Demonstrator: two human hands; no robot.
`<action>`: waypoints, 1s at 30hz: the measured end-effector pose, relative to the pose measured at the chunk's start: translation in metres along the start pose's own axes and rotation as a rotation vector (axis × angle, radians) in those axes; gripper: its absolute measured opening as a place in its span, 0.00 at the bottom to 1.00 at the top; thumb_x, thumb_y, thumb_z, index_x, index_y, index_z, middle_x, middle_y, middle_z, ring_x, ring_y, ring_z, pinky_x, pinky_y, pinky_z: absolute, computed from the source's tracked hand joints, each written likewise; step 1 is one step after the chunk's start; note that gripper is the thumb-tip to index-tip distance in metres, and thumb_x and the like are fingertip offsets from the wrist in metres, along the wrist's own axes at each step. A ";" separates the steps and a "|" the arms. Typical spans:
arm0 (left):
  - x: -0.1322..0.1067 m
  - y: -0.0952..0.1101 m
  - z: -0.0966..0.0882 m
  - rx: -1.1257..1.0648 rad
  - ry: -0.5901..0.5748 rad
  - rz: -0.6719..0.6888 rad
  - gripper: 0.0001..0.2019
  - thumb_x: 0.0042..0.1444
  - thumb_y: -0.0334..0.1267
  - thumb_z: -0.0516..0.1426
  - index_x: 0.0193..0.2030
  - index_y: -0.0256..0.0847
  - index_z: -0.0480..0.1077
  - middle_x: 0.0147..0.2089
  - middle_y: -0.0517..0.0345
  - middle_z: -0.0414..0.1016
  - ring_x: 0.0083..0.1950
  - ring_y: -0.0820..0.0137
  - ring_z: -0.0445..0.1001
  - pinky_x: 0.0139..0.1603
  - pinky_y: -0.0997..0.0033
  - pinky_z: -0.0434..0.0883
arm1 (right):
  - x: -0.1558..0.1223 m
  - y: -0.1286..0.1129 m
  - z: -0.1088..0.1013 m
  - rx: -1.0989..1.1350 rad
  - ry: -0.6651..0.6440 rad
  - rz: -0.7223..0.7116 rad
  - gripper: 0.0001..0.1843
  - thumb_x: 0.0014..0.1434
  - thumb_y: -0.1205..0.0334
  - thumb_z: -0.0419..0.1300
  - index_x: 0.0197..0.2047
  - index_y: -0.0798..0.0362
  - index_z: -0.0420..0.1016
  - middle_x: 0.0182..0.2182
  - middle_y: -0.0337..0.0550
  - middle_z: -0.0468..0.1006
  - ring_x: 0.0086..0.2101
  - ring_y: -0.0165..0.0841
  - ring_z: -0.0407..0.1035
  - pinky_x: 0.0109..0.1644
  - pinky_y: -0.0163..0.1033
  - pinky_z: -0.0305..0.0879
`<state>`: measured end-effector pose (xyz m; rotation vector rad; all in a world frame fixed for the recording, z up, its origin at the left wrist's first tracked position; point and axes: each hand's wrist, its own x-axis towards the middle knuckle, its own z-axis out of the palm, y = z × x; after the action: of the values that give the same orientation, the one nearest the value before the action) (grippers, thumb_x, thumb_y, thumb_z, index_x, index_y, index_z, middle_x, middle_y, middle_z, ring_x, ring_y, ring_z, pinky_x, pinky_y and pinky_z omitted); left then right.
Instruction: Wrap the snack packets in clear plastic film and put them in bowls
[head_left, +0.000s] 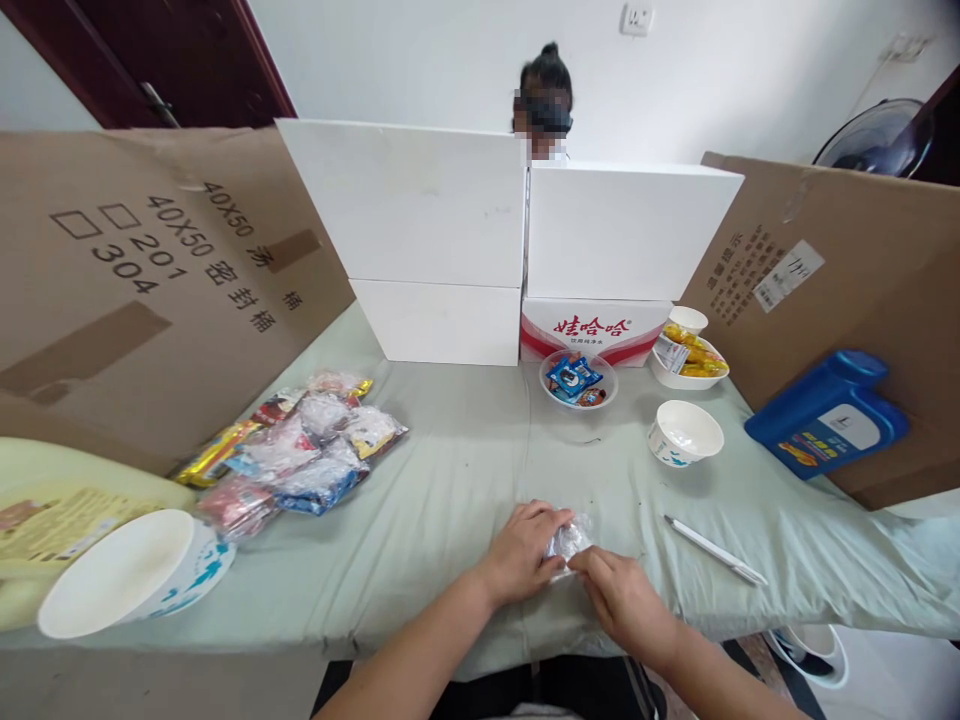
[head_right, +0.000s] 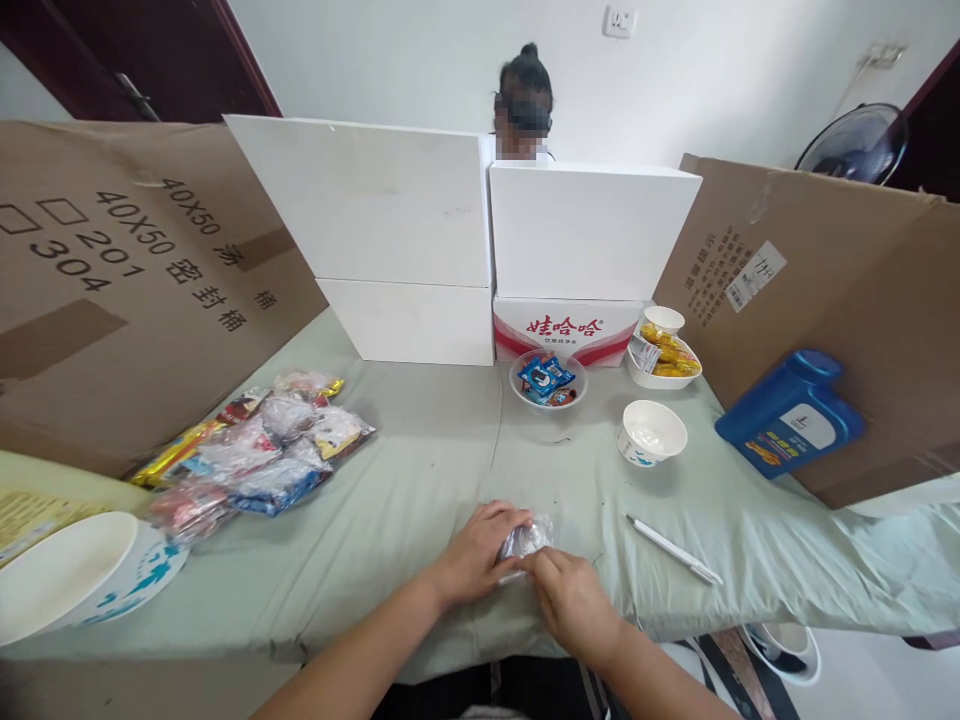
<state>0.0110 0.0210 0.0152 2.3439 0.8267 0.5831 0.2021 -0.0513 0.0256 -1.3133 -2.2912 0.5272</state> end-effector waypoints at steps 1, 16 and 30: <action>0.000 -0.002 0.000 -0.016 0.005 -0.005 0.29 0.54 0.31 0.56 0.64 0.43 0.57 0.53 0.53 0.74 0.56 0.61 0.66 0.58 0.53 0.63 | 0.007 0.005 0.001 -0.036 0.002 0.054 0.13 0.66 0.69 0.44 0.45 0.50 0.67 0.36 0.42 0.77 0.34 0.32 0.73 0.37 0.35 0.66; -0.003 -0.009 0.009 -0.054 0.169 -0.043 0.10 0.56 0.27 0.52 0.45 0.40 0.66 0.59 0.46 0.64 0.58 0.62 0.67 0.59 0.54 0.68 | 0.051 0.012 0.031 -0.455 0.067 0.379 0.05 0.66 0.64 0.49 0.38 0.50 0.64 0.30 0.41 0.75 0.23 0.31 0.71 0.23 0.35 0.52; -0.003 -0.007 0.010 0.148 0.209 -0.055 0.18 0.53 0.26 0.54 0.51 0.41 0.68 0.55 0.48 0.68 0.59 0.57 0.65 0.60 0.48 0.68 | 0.018 0.005 0.032 -0.303 0.255 -0.061 0.19 0.61 0.70 0.50 0.55 0.54 0.66 0.53 0.52 0.71 0.57 0.41 0.62 0.58 0.51 0.66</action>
<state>0.0111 0.0194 0.0030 2.4123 1.0580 0.7776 0.1800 -0.0362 -0.0007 -1.3518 -2.2457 -0.0133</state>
